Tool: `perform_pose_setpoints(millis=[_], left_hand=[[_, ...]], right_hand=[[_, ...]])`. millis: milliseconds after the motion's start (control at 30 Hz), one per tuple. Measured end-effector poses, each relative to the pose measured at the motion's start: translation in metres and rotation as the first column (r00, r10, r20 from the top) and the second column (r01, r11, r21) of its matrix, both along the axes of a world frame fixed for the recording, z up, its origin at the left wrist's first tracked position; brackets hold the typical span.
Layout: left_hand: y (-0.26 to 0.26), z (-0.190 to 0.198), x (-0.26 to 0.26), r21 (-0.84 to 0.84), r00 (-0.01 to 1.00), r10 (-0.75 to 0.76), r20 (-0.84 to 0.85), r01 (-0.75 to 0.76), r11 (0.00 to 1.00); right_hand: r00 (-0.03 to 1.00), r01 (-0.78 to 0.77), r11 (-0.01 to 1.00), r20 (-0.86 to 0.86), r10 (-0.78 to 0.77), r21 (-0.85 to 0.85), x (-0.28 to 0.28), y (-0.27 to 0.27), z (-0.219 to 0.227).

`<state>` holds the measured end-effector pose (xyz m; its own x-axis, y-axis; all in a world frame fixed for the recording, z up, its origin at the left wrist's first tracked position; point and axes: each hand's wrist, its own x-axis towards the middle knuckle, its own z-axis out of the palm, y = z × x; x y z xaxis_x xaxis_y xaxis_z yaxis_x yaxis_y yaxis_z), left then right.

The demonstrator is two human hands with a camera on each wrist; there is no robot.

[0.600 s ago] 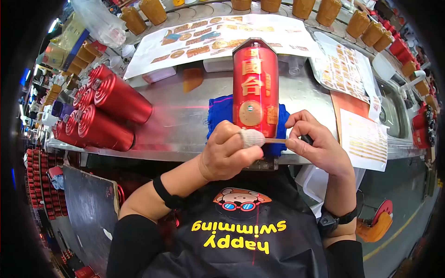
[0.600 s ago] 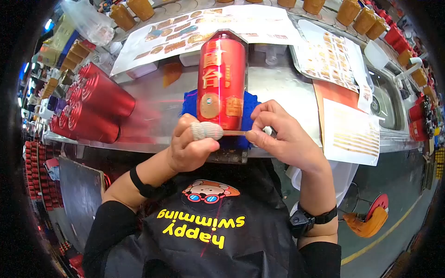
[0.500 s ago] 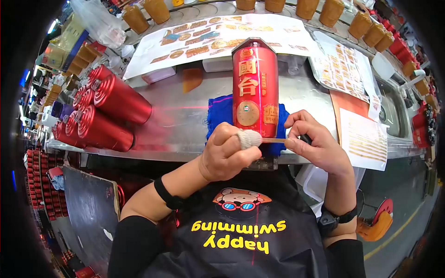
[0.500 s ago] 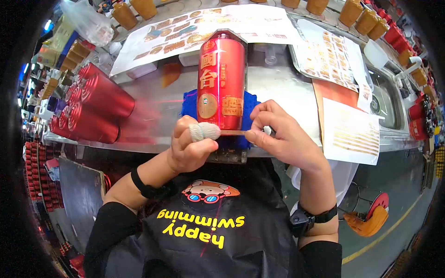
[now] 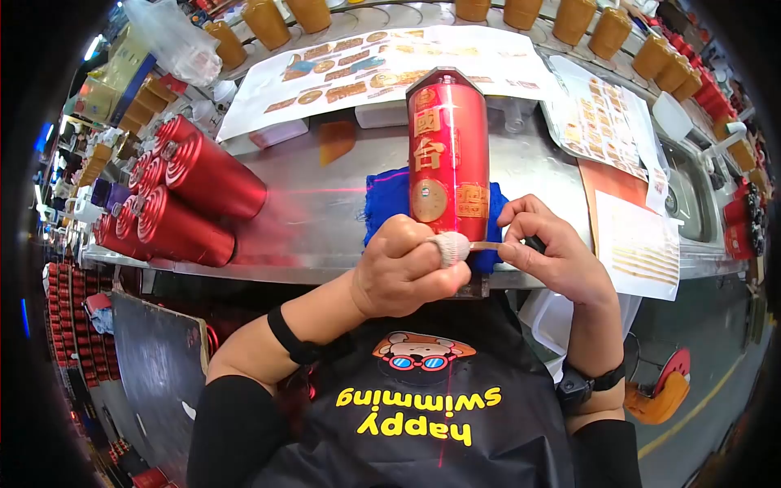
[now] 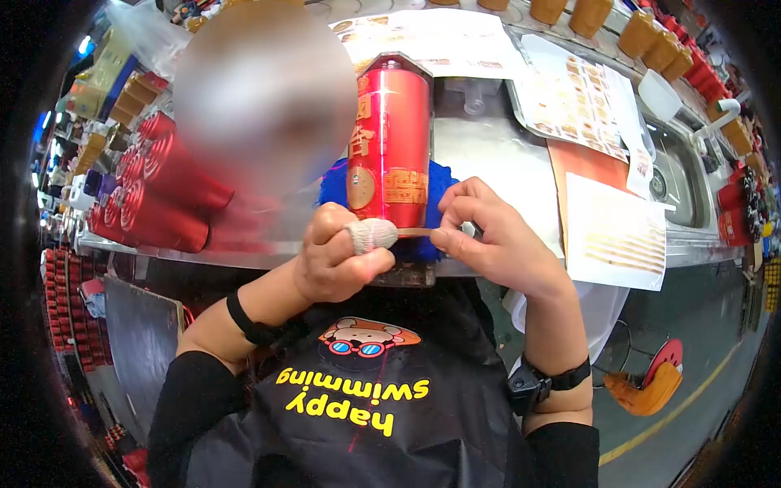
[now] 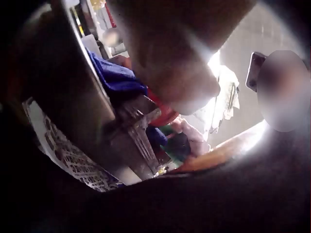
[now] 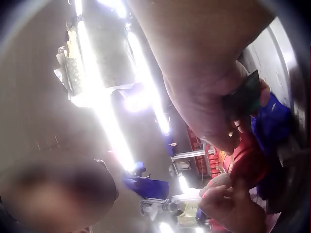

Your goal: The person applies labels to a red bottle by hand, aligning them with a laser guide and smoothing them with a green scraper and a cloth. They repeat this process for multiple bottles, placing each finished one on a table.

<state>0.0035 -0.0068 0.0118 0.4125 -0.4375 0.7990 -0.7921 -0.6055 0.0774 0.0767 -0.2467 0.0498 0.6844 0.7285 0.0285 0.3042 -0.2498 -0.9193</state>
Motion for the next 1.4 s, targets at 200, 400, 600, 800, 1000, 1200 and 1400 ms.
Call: perform_pose_setpoints(millis=[200,400,600,800,1000,1200,1400], left_hand=[[0.004,-0.004,-0.002,-0.046,0.998,0.038,-0.042,-0.04,0.998],[0.021,-0.024,-0.03,-0.196,0.958,0.224,-0.18,-0.258,0.946],[0.017,-0.024,-0.028,-0.203,0.975,0.157,-0.155,-0.187,0.961],[0.003,-0.009,-0.009,-0.083,1.0,-0.009,0.007,0.01,0.997],[-0.004,-0.001,0.006,0.107,0.992,0.011,0.127,-0.024,0.994],[-0.009,-0.002,0.003,0.017,0.986,0.055,0.159,-0.059,0.998],[-0.006,-0.006,-0.001,-0.092,0.988,0.071,0.14,-0.058,0.994]], right_hand=[[1.0,0.009,1.0,0.013,-0.009,0.001,0.0,0.0,-0.003],[0.998,0.011,1.0,-0.054,-0.012,-0.021,-0.004,-0.002,0.012],[1.0,-0.023,1.0,-0.013,0.023,-0.005,-0.003,-0.004,0.01],[0.997,-0.007,1.0,0.077,0.009,-0.026,-0.002,-0.004,0.005],[0.996,0.075,0.992,-0.037,-0.079,-0.097,-0.001,0.003,0.01],[0.998,0.008,0.997,-0.06,-0.012,-0.075,-0.002,0.001,0.007],[0.998,-0.011,1.0,-0.066,0.01,-0.013,-0.003,0.006,0.004]])
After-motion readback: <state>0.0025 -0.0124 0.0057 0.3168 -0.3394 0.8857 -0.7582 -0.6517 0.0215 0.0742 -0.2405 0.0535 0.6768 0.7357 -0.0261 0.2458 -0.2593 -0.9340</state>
